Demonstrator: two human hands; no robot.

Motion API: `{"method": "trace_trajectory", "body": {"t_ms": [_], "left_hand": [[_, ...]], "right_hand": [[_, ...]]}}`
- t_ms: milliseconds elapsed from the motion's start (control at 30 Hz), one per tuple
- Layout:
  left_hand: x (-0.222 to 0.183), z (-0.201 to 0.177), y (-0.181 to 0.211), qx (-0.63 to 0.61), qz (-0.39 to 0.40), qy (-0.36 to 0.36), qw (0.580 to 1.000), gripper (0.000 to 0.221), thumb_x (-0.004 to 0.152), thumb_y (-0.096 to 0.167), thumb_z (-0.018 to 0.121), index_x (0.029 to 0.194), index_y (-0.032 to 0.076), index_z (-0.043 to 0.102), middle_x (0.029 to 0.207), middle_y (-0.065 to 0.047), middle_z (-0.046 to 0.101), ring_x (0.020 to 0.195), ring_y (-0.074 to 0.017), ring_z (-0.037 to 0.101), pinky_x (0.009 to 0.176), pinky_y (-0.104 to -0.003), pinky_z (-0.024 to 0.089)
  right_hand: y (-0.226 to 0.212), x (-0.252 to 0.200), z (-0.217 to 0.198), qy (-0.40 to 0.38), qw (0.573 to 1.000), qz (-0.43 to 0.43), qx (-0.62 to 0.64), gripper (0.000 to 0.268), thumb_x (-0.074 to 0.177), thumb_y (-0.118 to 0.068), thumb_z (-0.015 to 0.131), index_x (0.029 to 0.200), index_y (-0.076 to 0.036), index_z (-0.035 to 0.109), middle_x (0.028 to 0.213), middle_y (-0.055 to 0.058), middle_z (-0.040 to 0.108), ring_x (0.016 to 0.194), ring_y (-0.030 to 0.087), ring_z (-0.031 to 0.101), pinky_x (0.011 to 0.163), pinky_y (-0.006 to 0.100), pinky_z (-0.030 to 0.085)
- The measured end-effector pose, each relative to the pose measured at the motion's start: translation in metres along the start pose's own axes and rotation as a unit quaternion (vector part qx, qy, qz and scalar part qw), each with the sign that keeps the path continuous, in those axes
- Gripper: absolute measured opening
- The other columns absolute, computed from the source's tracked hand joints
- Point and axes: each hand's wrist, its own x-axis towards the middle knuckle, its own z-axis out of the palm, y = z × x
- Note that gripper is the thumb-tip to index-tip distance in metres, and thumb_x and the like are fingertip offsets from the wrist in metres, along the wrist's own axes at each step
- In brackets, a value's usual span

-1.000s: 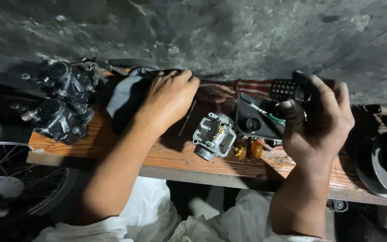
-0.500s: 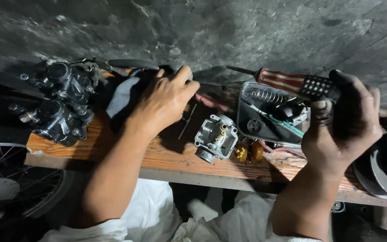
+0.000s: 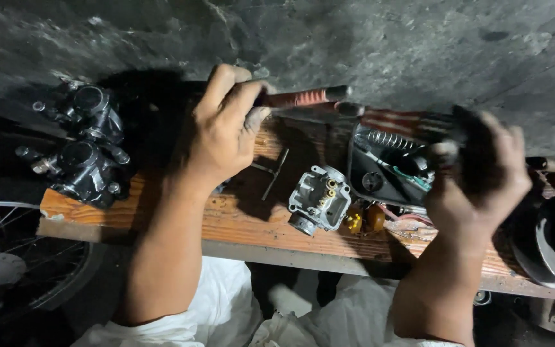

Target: Disassembling a motorcycle carburetor body using a screwdriver and pliers to remove internal components.

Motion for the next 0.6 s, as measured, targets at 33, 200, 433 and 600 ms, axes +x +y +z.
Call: {"method": "trace_trajectory", "body": {"t_ms": [33, 200, 433, 600], "left_hand": [[0.001, 0.001, 0.002, 0.0, -0.002, 0.001, 1.0, 0.032, 0.111, 0.013, 0.044, 0.114, -0.014, 0.06, 0.109, -0.023, 0.047, 0.097, -0.0348, 0.059, 0.086, -0.042, 0.057], [0.003, 0.005, 0.004, -0.06, -0.008, 0.054, 0.997, 0.033, 0.111, 0.021, 0.045, 0.111, -0.006, 0.062, 0.106, -0.021, 0.05, 0.098, -0.033, 0.059, 0.085, -0.042, 0.054], [0.002, 0.006, 0.012, -0.083, -0.003, 0.042, 0.996, 0.025, 0.11, 0.015, 0.051, 0.116, -0.006, 0.063, 0.109, -0.022, 0.051, 0.106, -0.0349, 0.059, 0.093, -0.045, 0.055], [0.004, 0.006, 0.015, -0.098, 0.002, 0.03, 0.995, 0.014, 0.108, 0.006, 0.055, 0.115, -0.004, 0.062, 0.108, -0.02, 0.05, 0.102, -0.0323, 0.06, 0.09, -0.04, 0.056]], "right_hand": [[0.0, 0.001, 0.004, -0.002, 1.0, -0.001, 0.0, 0.045, 0.111, -0.021, 0.066, 0.14, 0.013, 0.059, 0.123, 0.022, 0.054, 0.116, 0.034, 0.062, 0.105, 0.04, 0.05], [-0.002, 0.0, 0.025, -0.072, 0.997, 0.032, -0.01, 0.047, 0.102, -0.02, 0.075, 0.134, 0.012, 0.064, 0.114, 0.018, 0.049, 0.099, 0.027, 0.06, 0.089, 0.033, 0.051], [0.012, 0.0, 0.049, -0.12, 0.989, 0.068, -0.045, 0.049, 0.087, -0.005, 0.088, 0.13, 0.003, 0.067, 0.114, 0.014, 0.051, 0.101, 0.027, 0.062, 0.091, 0.033, 0.052], [0.004, 0.009, 0.047, -0.12, 0.986, 0.012, -0.119, 0.041, 0.087, -0.005, 0.074, 0.127, 0.001, 0.071, 0.111, 0.016, 0.068, 0.099, 0.035, 0.07, 0.084, 0.041, 0.052]]}}
